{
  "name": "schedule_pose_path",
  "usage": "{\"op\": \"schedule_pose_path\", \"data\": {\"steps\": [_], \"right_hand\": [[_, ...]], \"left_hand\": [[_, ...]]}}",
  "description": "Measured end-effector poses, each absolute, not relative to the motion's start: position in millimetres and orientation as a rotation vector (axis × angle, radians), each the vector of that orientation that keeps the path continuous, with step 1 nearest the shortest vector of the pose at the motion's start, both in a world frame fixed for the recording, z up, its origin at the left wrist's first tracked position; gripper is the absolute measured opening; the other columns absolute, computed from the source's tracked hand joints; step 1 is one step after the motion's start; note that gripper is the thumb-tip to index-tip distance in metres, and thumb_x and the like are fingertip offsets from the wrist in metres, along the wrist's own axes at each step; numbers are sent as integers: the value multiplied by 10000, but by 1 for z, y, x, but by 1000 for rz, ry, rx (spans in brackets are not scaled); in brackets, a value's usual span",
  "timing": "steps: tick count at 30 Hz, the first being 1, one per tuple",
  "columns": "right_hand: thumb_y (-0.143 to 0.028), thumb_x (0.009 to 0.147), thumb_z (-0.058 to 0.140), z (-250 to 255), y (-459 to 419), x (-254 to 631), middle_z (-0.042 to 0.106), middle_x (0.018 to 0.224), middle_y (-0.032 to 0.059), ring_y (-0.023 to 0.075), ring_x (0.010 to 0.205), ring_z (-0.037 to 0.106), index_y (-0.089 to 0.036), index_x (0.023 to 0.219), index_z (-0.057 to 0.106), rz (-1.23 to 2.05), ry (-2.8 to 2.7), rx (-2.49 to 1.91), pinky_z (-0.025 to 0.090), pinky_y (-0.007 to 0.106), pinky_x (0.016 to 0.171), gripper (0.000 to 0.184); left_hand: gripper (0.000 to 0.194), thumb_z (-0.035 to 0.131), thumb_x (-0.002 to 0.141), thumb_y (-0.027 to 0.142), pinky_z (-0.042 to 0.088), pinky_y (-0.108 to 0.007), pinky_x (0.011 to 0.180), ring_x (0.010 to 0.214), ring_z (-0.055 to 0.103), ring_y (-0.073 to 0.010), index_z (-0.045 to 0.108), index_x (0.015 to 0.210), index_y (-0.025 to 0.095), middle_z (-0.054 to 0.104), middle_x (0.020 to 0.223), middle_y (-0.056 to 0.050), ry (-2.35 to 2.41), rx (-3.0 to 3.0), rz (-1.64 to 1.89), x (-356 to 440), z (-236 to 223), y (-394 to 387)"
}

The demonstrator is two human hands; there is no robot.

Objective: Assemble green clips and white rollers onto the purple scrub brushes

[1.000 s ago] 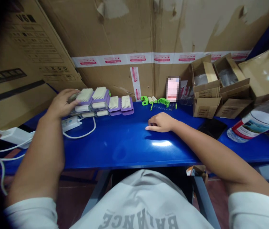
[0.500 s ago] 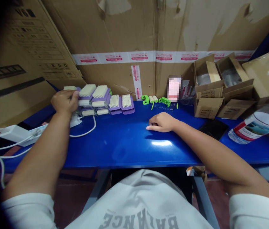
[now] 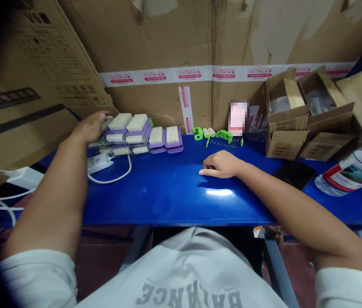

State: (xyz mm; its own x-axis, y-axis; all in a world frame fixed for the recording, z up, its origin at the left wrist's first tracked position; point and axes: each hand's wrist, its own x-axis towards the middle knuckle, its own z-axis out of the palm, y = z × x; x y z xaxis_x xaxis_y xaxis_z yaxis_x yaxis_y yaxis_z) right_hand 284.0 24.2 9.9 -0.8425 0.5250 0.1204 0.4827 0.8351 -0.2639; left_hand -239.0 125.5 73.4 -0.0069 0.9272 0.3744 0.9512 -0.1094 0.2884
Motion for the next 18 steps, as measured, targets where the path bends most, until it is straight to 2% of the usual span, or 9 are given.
{"op": "schedule_pose_path", "data": {"steps": [6,12,15,18], "right_hand": [[-651,1076,438,10,25,284,740,837,99,201,718,648,-167,916,746,356,-2837,-789,341,310,659,596],[-634,1076,451,10,25,284,743,842,97,199,718,647,-167,921,748,373,-2826,-798,353,307,666,575],[-632,1076,455,9,25,284,746,843,94,200,719,648,-173,932,753,377,-2817,-793,349,306,663,566],[-633,1077,450,8,26,284,747,843,93,200,723,650,-172,931,752,372,-2817,-795,348,304,661,570]], "left_hand": [[689,198,1118,494,411,-389,1189,1335,564,-209,548,1525,61,602,1578,-101,-2142,-2162,-770,-240,75,143],[844,200,1080,711,436,-398,1160,1250,593,-227,648,1428,86,678,1473,-75,-2100,-2152,-677,-231,81,136],[876,214,1053,754,433,-447,1173,1307,584,-269,637,1441,93,658,1511,-96,-2054,-2183,-619,-228,81,133],[980,165,1017,794,392,-433,1217,1378,549,-276,605,1472,46,620,1553,-148,-2008,-2240,-606,-227,83,132]]}}
